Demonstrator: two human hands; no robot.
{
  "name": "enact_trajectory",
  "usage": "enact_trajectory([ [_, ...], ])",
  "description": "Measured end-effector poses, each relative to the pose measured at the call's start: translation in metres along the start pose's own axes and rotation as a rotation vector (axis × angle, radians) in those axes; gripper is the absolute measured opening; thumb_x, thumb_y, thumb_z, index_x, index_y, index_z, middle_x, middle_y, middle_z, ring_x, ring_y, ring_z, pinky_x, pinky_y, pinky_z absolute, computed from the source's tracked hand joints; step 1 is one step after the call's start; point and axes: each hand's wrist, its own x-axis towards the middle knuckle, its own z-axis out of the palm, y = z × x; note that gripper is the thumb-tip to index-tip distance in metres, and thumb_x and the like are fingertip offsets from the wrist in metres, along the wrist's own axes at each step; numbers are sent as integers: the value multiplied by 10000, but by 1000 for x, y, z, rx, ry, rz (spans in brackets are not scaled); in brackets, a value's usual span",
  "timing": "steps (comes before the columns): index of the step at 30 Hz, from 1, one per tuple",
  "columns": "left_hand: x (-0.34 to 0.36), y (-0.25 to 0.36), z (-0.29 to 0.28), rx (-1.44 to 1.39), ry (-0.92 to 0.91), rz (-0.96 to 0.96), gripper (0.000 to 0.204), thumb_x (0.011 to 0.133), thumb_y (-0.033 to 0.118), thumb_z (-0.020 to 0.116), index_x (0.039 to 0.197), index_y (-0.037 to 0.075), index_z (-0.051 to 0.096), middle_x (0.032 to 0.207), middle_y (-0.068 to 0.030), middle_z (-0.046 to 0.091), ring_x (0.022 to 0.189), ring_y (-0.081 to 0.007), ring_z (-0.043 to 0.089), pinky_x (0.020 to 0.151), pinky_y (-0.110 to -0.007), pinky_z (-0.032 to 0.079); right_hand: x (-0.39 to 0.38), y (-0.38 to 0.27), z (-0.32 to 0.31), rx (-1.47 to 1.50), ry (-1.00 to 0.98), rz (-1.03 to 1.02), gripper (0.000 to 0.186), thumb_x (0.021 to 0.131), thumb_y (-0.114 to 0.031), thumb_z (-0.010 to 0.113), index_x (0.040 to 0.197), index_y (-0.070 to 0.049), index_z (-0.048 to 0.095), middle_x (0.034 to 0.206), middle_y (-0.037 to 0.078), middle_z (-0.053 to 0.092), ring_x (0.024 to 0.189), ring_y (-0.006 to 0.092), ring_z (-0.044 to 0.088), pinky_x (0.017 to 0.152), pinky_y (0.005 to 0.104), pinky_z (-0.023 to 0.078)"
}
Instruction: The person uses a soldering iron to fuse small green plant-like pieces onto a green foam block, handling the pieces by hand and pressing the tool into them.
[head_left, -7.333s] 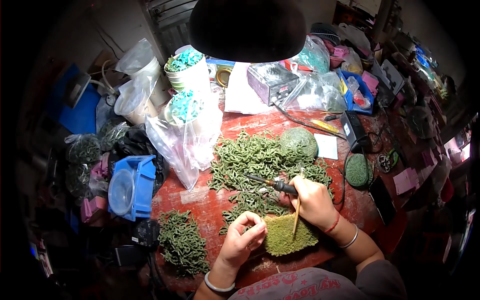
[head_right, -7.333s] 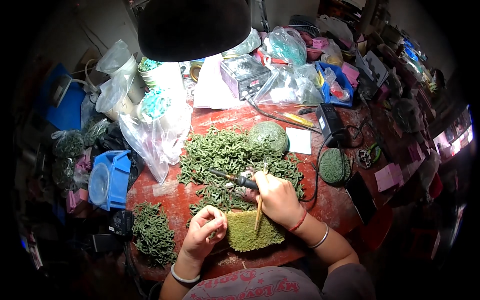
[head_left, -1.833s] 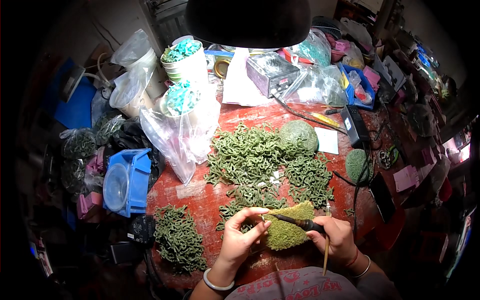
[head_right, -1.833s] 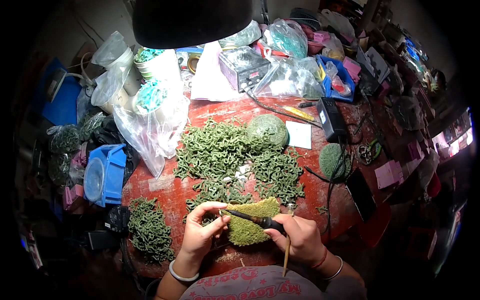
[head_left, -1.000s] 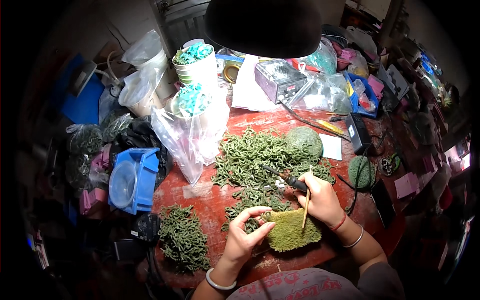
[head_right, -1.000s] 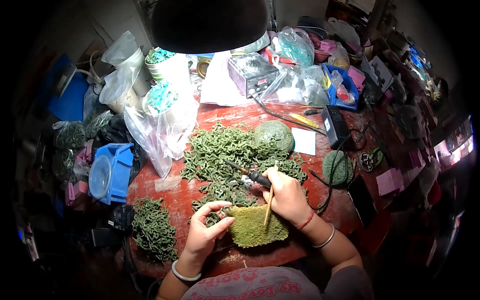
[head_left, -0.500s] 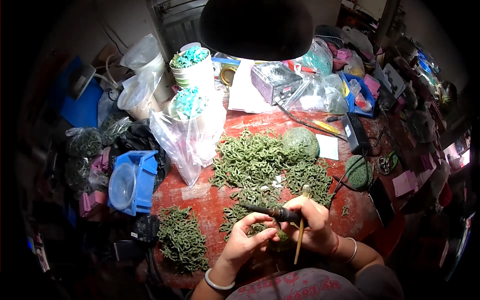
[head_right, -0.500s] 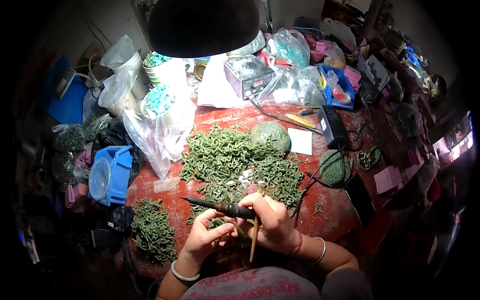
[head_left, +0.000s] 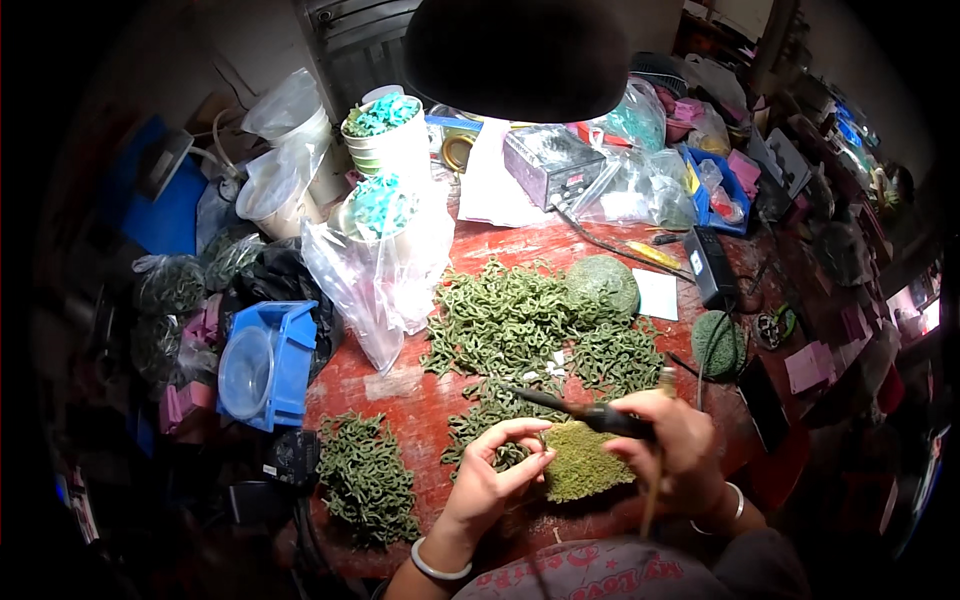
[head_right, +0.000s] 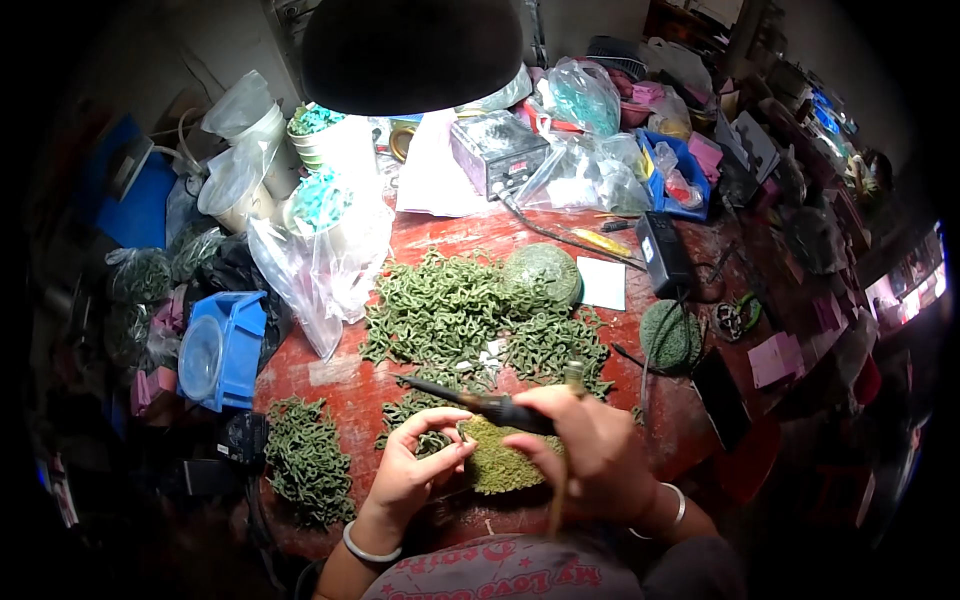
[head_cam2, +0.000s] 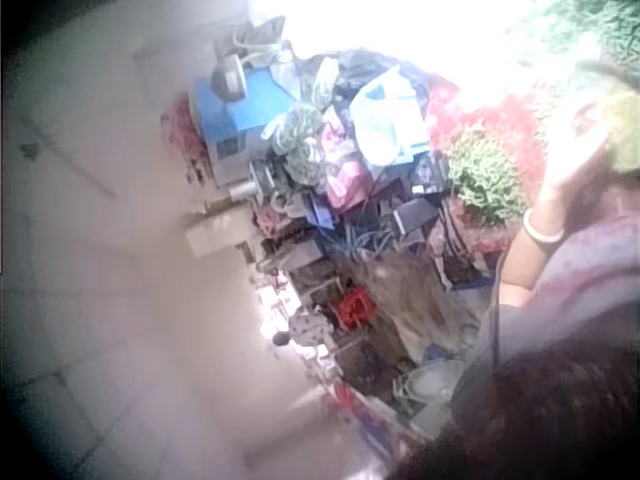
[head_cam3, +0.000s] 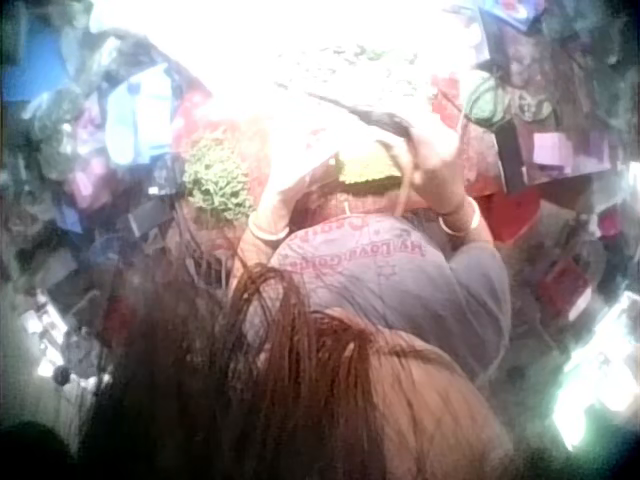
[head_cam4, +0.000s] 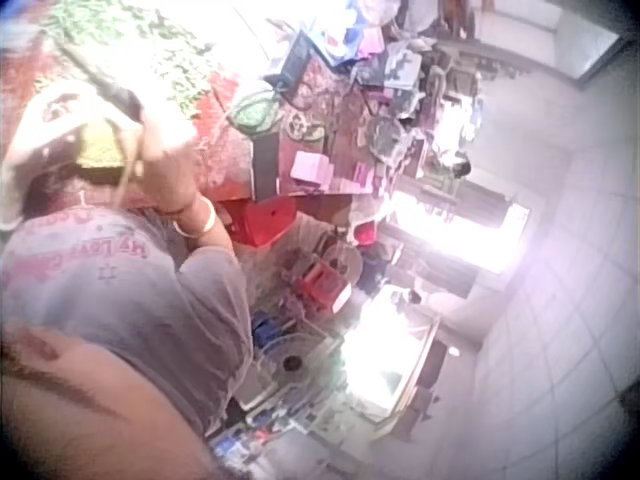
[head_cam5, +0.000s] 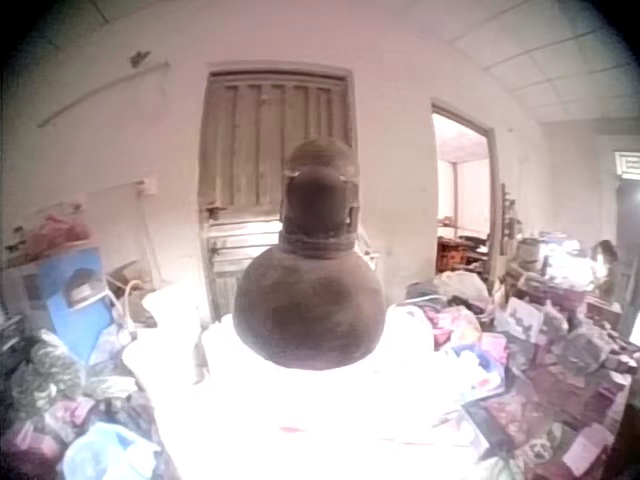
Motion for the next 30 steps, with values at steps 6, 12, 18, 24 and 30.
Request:
enact_trajectory([
  [6,-1,1,0,131,76,39,324,887,-41,728,1197,37,675,912,2,618,697,-59,602,577,-173,444,-31,5,-32,-228,-130,179,232,876,-200,768,1031,-57,670,754,117,645,632,327,641,558,408,503],
  [12,3,-5,0,175,63,98,299,916,-39,691,1205,34,684,922,0,641,745,-64,607,677,-205,489,-51,19,-19,-152,-129,314,211,857,-192,791,984,-68,677,727,109,640,620,305,644,548,382,501],
  [18,5,-9,-2,199,71,125,294,892,-36,727,1176,31,694,902,0,646,691,-51,596,565,-172,419,-59,23,9,19,-48,189,226,869,-173,789,984,-27,660,757,104,657,608,272,647,547,371,501],
  [24,4,-6,-2,252,63,107,294,924,-46,670,1208,26,692,903,-2,654,756,-60,607,690,-205,490,-64,26,17,13,-54,145,225,880,-181,780,983,-27,652,736,99,645,599,278,642,538,367,497],
  [30,3,-6,-1,204,58,91,301,926,-47,668,1215,32,692,906,0,648,769,-60,603,703,-208,493,-65,25,18,3,-66,133,234,878,-182,782,990,-26,647,745,98,649,602,277,644,543,370,504],
])
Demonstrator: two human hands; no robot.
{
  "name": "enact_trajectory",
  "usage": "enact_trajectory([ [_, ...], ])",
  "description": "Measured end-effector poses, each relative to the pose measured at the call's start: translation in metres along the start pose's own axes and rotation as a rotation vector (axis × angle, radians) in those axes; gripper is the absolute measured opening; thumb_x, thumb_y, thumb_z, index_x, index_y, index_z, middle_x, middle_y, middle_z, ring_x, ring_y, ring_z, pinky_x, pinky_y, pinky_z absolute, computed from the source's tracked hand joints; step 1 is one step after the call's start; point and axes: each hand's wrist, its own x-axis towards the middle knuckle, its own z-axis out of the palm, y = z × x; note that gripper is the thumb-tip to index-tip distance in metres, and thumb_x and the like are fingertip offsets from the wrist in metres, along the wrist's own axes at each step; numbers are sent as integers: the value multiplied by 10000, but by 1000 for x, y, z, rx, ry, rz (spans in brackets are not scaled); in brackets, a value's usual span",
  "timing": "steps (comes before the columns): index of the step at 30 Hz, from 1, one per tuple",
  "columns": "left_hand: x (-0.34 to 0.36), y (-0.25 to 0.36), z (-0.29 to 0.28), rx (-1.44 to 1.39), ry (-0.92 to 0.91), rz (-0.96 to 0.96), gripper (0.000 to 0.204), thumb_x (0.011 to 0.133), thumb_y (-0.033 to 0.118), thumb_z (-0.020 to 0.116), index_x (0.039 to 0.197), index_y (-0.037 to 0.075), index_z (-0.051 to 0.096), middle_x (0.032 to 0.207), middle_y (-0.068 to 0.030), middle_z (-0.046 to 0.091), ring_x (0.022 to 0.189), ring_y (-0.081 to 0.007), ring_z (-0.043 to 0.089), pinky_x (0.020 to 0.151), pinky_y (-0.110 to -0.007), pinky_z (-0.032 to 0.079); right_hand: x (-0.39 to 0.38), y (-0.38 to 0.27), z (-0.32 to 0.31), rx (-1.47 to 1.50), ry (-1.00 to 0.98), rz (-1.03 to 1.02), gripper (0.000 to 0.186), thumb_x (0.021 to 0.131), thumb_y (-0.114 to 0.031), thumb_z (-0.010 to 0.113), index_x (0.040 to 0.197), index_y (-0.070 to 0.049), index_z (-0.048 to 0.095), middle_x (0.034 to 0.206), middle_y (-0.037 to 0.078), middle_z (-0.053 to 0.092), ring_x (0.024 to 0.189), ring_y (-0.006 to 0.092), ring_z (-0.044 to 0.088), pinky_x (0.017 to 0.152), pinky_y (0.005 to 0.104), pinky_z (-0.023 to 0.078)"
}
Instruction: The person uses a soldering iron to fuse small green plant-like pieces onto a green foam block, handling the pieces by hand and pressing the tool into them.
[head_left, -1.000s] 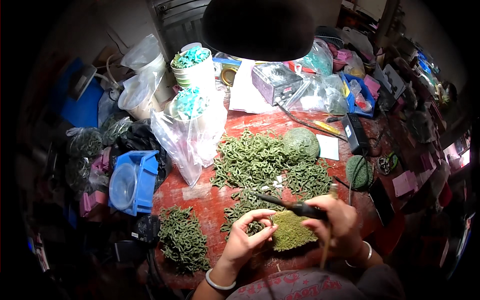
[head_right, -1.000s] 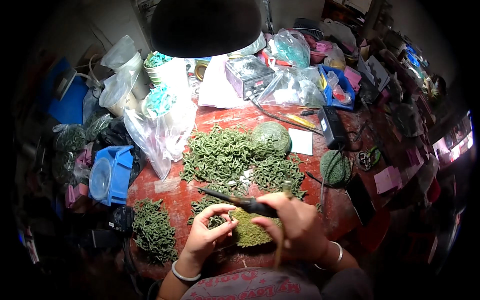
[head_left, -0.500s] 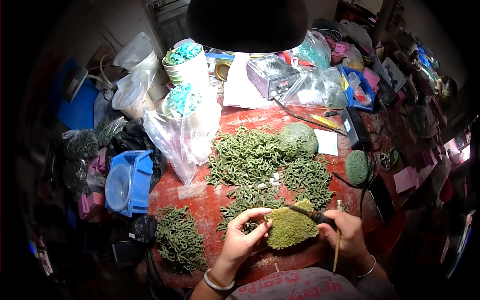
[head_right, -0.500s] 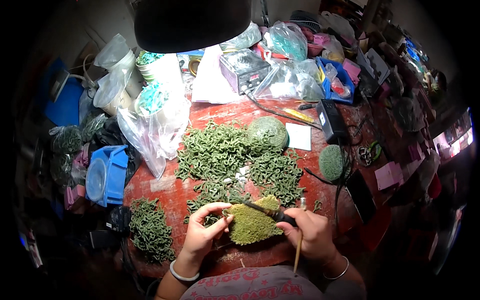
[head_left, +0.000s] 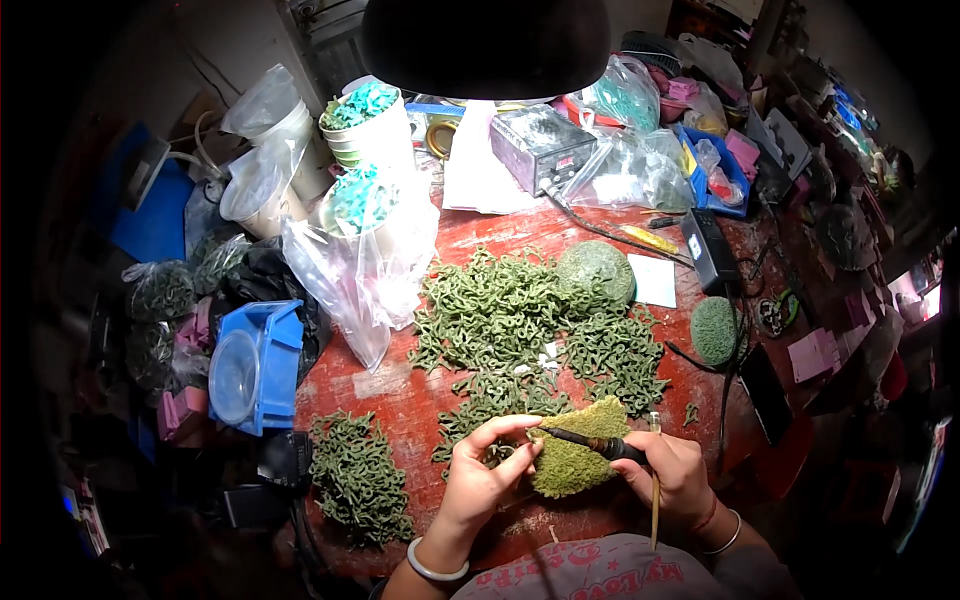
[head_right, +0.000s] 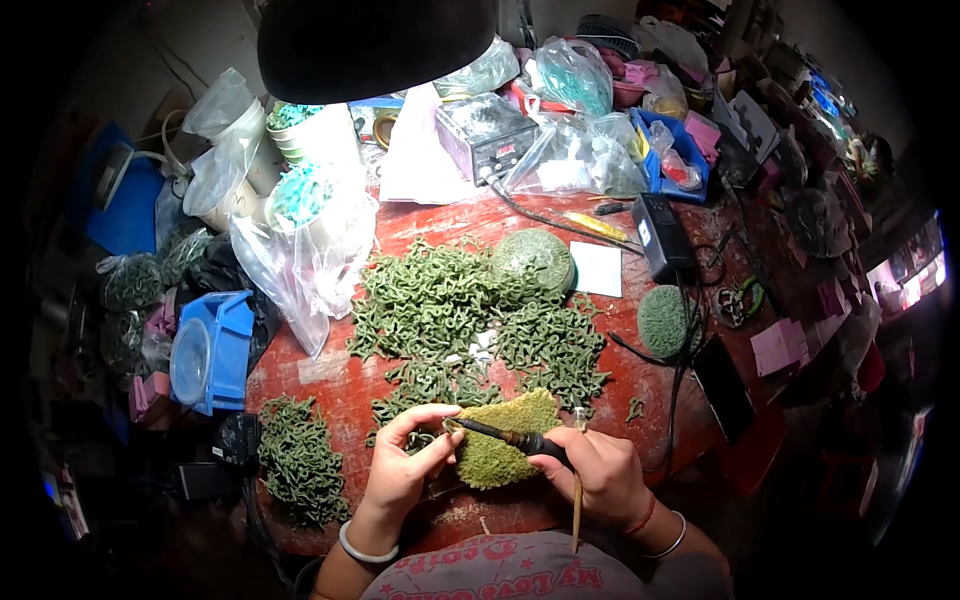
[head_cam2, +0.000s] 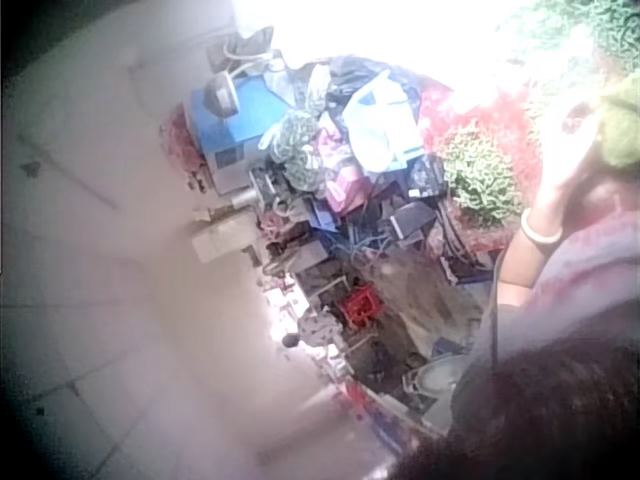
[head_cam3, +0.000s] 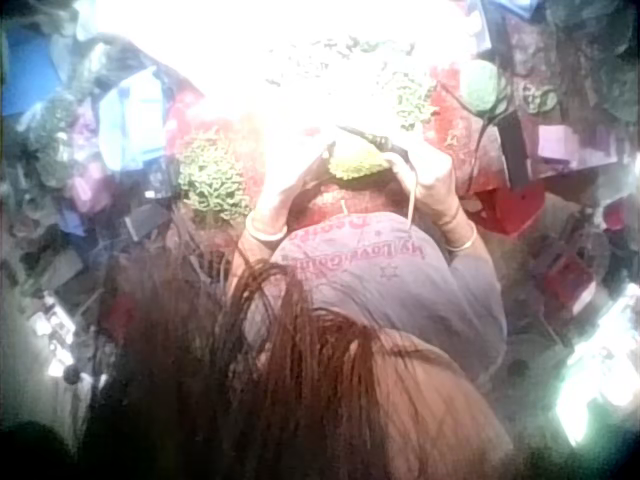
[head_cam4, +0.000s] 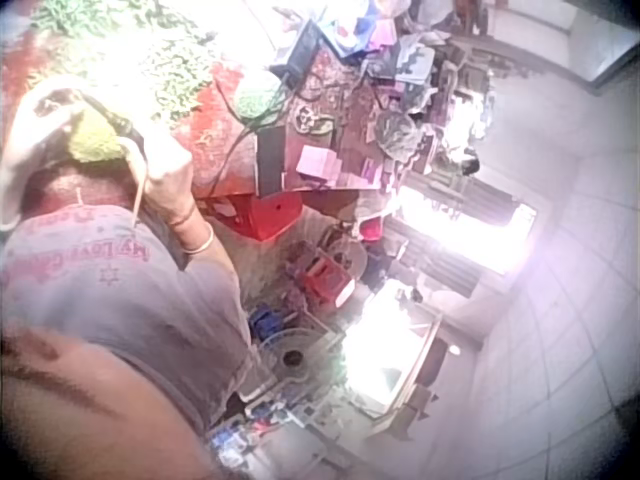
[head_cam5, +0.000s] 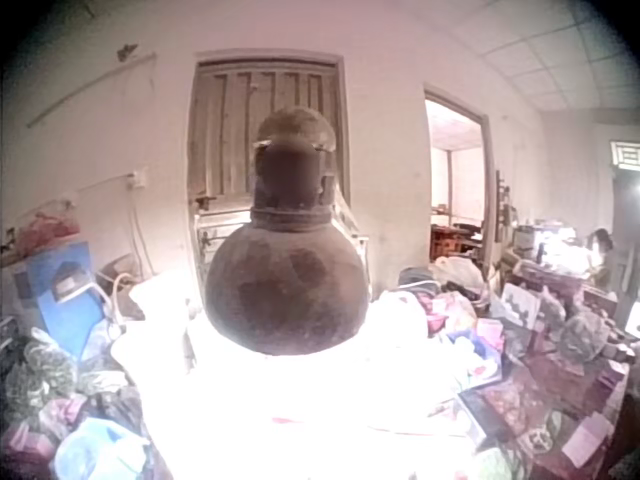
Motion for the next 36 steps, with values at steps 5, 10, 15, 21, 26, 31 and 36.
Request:
enact_trajectory([
  [5,1,-1,-2,0,-5,10,301,925,-43,675,1215,35,694,898,5,636,762,-60,600,698,-207,491,2,-2,0,-5,-10,3,236,876,-182,784,985,-25,645,760,100,655,606,281,646,549,369,507],
  [10,3,-2,1,26,2,58,279,902,-33,711,1171,38,688,883,4,642,700,-48,595,563,-171,407,9,-1,-3,55,76,57,227,866,-136,792,992,-17,645,767,104,657,614,268,658,552,348,499],
  [15,-4,5,-8,-290,5,-52,167,935,6,669,1093,17,618,1010,-71,652,805,-106,650,601,-212,479,53,18,17,193,17,170,213,836,-39,771,972,-28,607,742,125,649,635,271,673,575,350,501],
  [21,1,0,-9,-406,-44,-35,88,957,41,667,1000,30,590,1037,-120,666,824,-128,673,554,-200,472,80,44,41,188,-133,89,245,823,-59,746,985,-30,565,783,168,686,742,353,708,629,432,538],
  [26,-1,0,-9,-341,-38,-114,72,971,64,649,1000,59,583,937,-88,655,789,-127,653,531,-198,449,88,43,42,84,-230,88,237,804,-35,758,970,-21,589,835,131,738,783,287,747,660,364,571],
  [31,1,2,-7,-323,5,-121,71,985,67,636,1036,53,589,922,-91,667,776,-123,653,530,-191,452,85,21,33,155,10,-42,288,781,9,738,1020,-14,578,769,135,656,680,309,692,607,390,541],
  [36,1,2,-7,-393,-9,-114,84,998,82,625,1053,39,579,957,-131,687,774,-134,665,528,-200,465,80,-3,30,251,45,-189,278,774,37,742,994,-16,582,823,133,639,705,306,681,611,385,526],
])
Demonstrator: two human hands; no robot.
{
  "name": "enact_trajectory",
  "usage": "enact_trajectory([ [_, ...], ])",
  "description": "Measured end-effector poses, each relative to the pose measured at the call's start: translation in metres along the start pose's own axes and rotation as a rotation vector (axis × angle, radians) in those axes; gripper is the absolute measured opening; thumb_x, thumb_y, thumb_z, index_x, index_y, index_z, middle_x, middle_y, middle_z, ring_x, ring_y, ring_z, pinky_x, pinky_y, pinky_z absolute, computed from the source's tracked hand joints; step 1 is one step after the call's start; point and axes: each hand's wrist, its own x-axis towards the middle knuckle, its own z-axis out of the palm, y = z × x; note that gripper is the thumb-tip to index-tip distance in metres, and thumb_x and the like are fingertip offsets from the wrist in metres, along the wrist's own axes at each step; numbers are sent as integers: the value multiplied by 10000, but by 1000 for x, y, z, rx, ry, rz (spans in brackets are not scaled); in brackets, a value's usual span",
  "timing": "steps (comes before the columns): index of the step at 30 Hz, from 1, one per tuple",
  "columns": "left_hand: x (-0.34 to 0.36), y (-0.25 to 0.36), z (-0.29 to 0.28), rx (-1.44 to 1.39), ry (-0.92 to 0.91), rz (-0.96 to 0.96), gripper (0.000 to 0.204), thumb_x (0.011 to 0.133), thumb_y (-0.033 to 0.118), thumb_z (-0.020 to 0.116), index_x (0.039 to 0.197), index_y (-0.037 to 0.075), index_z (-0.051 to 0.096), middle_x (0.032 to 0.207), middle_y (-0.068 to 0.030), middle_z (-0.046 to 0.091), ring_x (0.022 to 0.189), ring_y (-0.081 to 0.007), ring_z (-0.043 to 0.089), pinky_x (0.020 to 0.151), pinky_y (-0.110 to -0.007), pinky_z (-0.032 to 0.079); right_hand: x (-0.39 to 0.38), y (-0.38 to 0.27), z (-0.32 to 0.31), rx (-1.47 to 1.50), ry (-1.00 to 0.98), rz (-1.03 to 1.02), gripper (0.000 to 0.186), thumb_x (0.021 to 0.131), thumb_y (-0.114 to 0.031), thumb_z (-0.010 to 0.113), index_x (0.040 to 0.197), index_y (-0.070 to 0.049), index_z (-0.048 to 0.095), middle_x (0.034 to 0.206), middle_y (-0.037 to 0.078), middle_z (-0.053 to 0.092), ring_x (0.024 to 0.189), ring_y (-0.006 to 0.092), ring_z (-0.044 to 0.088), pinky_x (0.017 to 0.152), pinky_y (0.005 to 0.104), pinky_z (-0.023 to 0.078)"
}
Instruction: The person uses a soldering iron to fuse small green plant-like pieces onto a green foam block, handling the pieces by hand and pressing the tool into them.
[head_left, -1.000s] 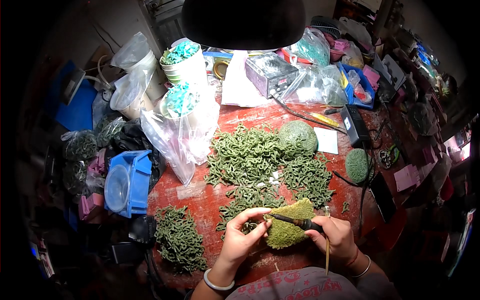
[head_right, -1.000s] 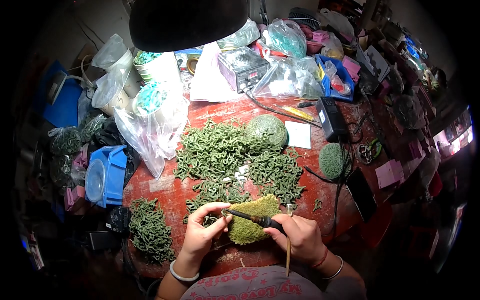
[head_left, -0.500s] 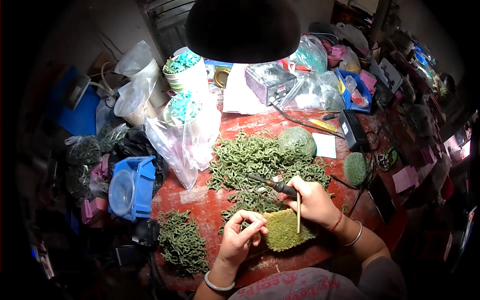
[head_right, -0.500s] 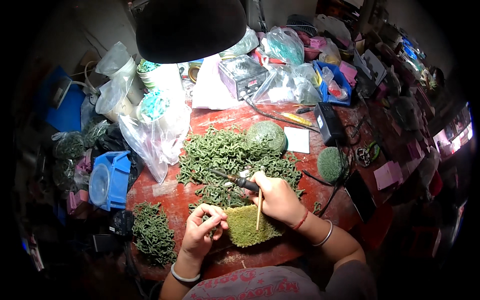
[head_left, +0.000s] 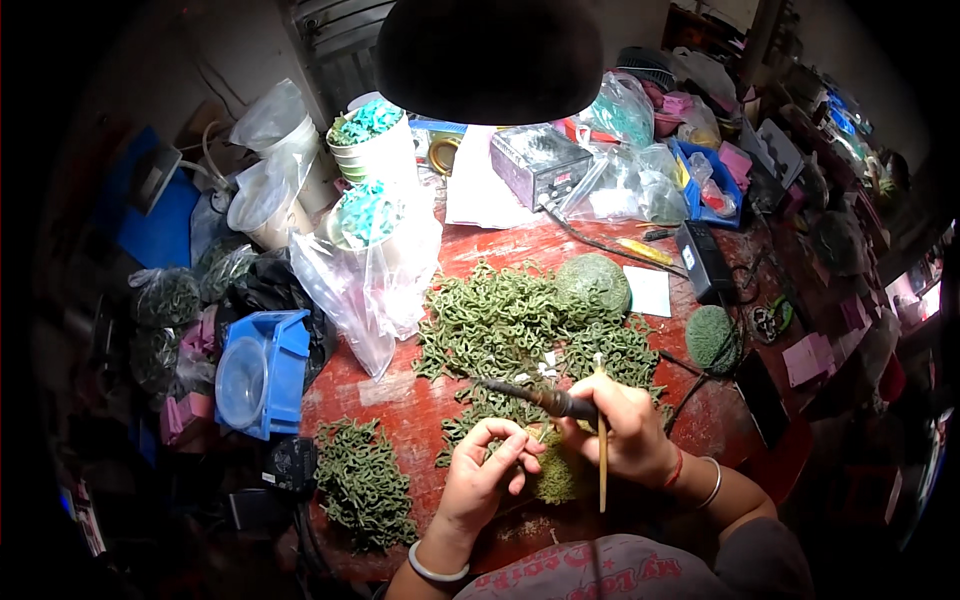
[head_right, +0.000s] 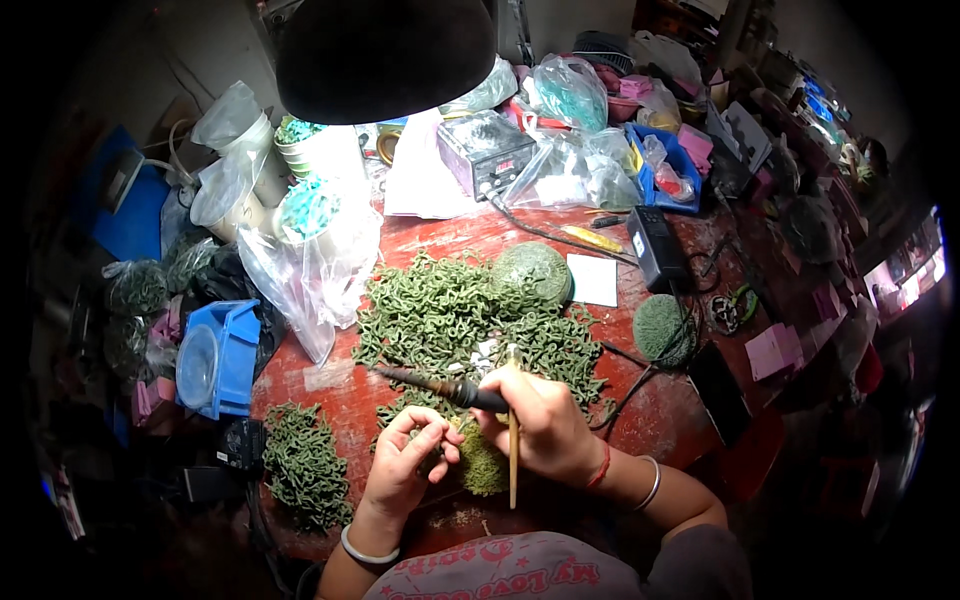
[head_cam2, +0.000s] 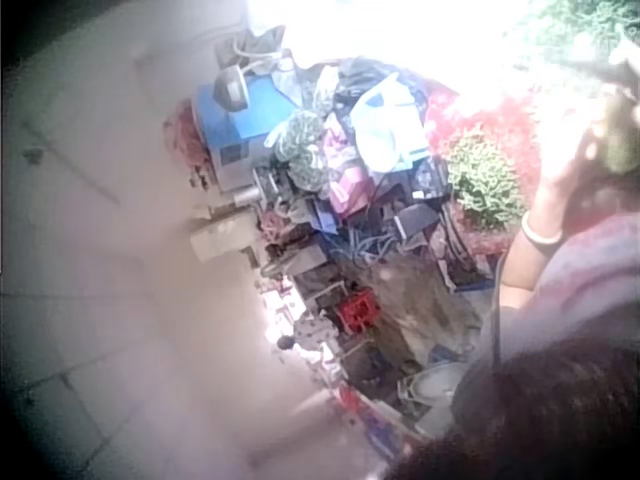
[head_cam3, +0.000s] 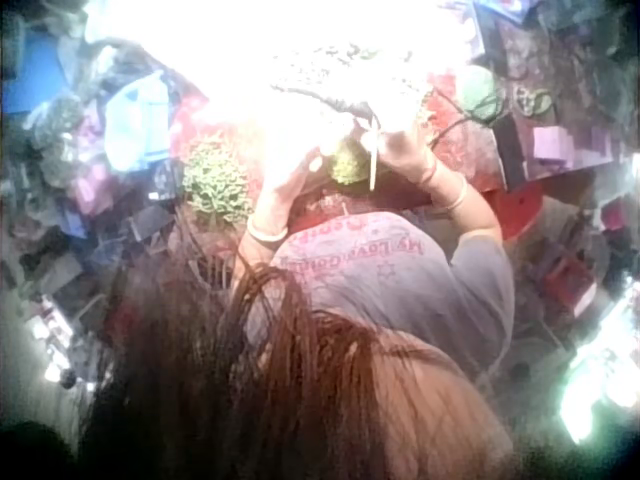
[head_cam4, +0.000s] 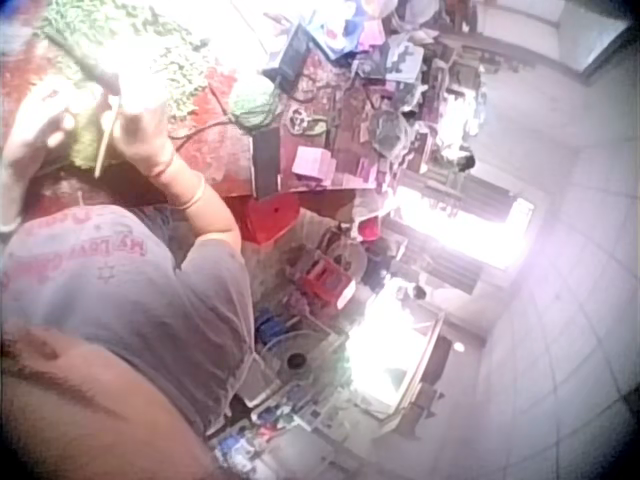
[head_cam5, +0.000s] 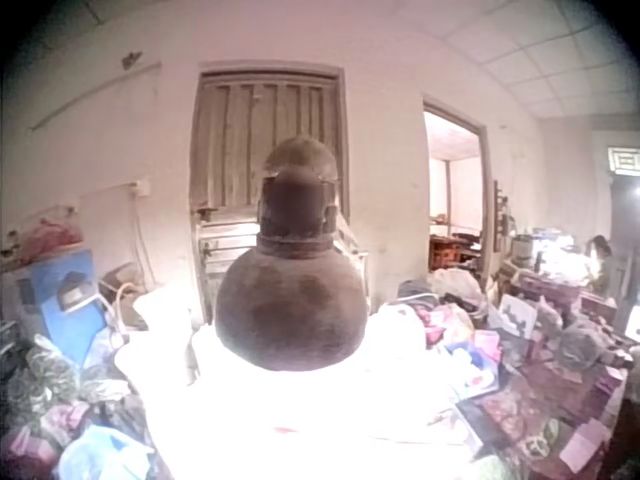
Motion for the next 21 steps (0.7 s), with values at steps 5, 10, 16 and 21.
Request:
enact_trajectory([
  [5,-4,3,1,30,-23,-115,134,966,45,666,1070,41,582,977,-129,700,765,-127,676,529,-203,473,-8,-14,3,10,-46,15,319,733,38,747,1003,-30,592,839,134,652,707,302,683,600,383,527],
  [10,-4,3,3,44,-22,-44,204,927,9,708,1086,47,587,924,-45,660,691,-88,635,542,-197,467,-11,-23,-13,15,-7,77,348,787,-34,787,1086,-15,609,902,150,681,753,306,700,630,364,543],
  [16,-4,0,5,118,45,17,345,921,-21,690,1249,24,595,931,-27,601,682,-69,602,538,-191,447,-45,-36,-57,-201,-42,290,260,855,-173,804,1015,-28,658,783,123,667,664,291,676,593,356,525],
  [21,-5,-3,5,194,20,77,303,915,-36,688,1203,45,644,949,-28,625,693,-60,600,533,-189,441,-68,-22,-68,-460,-307,310,243,851,-233,803,952,-43,688,704,91,642,605,269,647,549,369,499],
])
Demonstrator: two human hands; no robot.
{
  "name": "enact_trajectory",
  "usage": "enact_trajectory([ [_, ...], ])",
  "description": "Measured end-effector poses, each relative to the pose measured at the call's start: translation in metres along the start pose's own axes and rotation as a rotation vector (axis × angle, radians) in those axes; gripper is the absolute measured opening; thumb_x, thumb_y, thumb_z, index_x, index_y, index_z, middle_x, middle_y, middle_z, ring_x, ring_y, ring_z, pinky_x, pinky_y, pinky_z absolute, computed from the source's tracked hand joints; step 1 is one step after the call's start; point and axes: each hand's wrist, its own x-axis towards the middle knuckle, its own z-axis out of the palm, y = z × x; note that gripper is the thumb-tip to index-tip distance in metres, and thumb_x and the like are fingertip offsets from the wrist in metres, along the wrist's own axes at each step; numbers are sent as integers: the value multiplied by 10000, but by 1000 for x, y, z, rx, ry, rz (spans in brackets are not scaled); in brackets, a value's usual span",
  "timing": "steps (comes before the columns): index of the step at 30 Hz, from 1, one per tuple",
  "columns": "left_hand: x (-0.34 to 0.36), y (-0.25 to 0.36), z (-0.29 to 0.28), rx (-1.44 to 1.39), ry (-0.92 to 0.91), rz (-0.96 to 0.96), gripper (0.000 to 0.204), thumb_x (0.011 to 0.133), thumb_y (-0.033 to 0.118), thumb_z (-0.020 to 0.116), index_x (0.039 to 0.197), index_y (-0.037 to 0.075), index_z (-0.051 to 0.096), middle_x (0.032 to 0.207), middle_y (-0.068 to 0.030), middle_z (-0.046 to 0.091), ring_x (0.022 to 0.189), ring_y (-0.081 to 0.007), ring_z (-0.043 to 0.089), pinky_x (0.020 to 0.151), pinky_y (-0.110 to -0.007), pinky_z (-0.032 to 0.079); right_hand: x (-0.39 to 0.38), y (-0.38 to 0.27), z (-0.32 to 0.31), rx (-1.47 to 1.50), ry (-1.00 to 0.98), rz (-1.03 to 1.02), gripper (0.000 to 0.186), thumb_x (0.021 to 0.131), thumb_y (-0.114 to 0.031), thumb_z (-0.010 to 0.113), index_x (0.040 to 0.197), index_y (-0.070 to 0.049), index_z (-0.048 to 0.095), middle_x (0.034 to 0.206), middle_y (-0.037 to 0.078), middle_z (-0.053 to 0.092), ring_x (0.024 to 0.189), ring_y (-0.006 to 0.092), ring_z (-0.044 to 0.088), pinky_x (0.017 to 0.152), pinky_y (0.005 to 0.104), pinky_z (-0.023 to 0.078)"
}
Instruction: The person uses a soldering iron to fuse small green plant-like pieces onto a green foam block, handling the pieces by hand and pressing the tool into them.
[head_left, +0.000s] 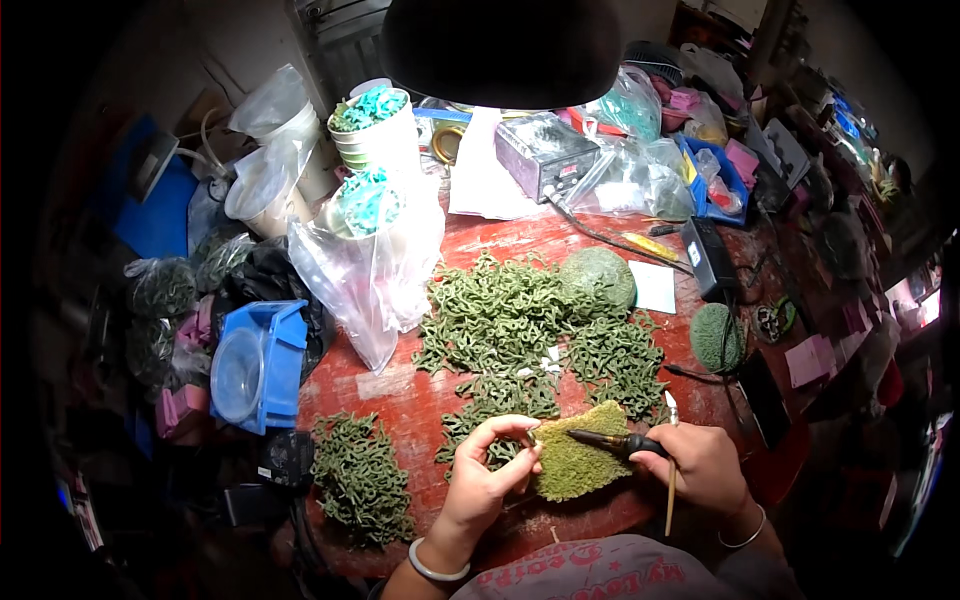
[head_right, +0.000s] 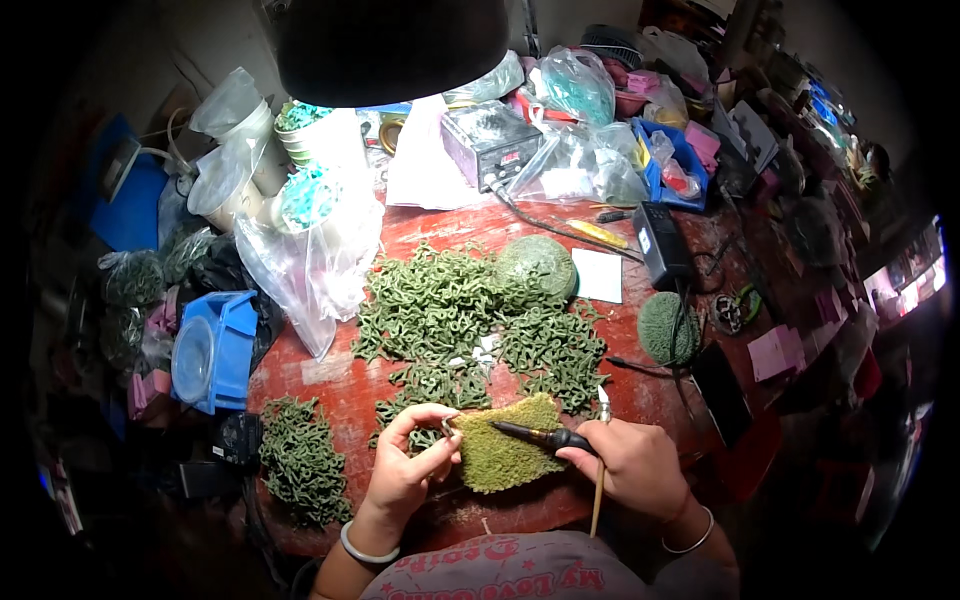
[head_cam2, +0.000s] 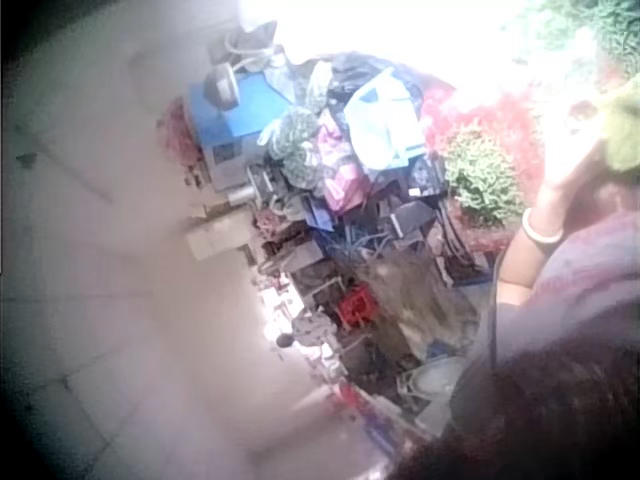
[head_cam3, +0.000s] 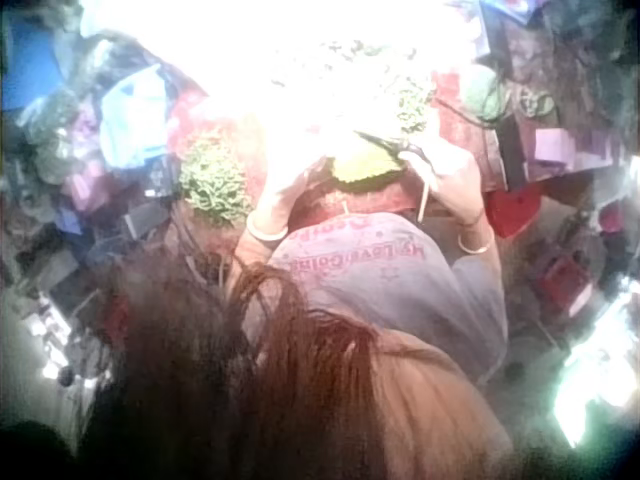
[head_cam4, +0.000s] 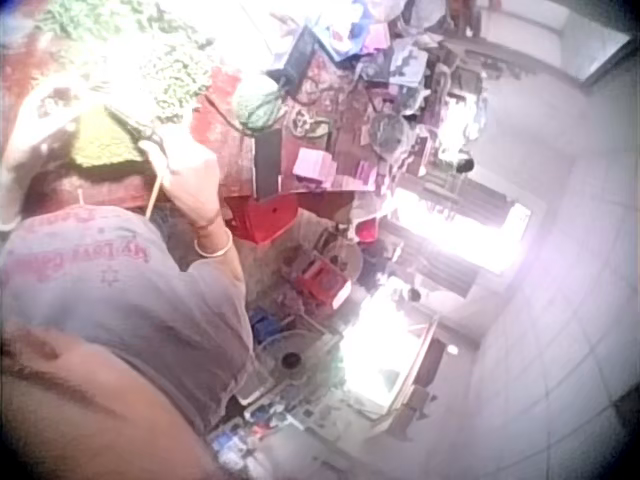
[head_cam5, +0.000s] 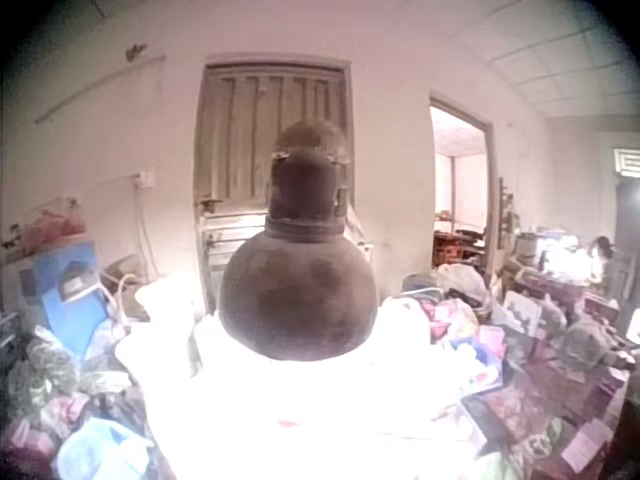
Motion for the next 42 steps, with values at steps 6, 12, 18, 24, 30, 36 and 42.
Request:
enact_trajectory([
  [6,6,-5,2,197,27,126,271,913,-44,688,1169,38,654,828,-15,645,615,-40,570,486,-176,399,2,-9,19,291,239,-15,223,866,-182,793,982,-35,671,744,108,656,610,287,648,551,371,502],
  [12,8,-13,-4,306,-3,241,268,910,-58,680,1160,38,663,807,-14,646,596,-33,555,490,-172,396,1,-8,38,276,251,-109,228,885,-188,777,994,-35,647,728,97,642,595,269,638,539,362,494],
  [18,7,-10,-2,313,6,224,268,910,-62,676,1159,38,664,793,-10,645,594,-32,552,491,-172,392,0,-6,40,261,247,-114,234,881,-195,781,986,-35,646,714,91,632,585,263,632,530,360,490],
  [24,6,-10,-2,305,6,213,264,911,-63,674,1154,39,667,797,-11,644,586,-31,544,486,-175,389,1,-7,39,237,238,-117,234,877,-197,785,982,-38,649,712,90,630,582,260,631,527,360,491],
  [30,7,-11,-2,297,0,234,270,908,-72,665,1154,39,664,809,-6,643,658,-41,590,514,-175,415,3,-13,33,353,308,-47,216,872,-158,785,975,-22,653,730,96,646,591,265,640,543,364,504],
  [36,5,-8,-1,290,28,208,295,893,-64,674,1172,27,651,957,-28,647,742,-57,616,627,-190,478,1,-3,5,185,74,58,184,856,-139,794,949,-35,674,718,112,654,610,295,649,553,370,503],
  [42,8,-6,-1,446,35,249,349,874,-38,701,1213,17,643,1041,-32,622,778,-58,595,713,-214,502,17,-13,7,408,167,152,180,849,-82,782,936,-16,639,747,123,642,633,259,656,579,352,499],
])
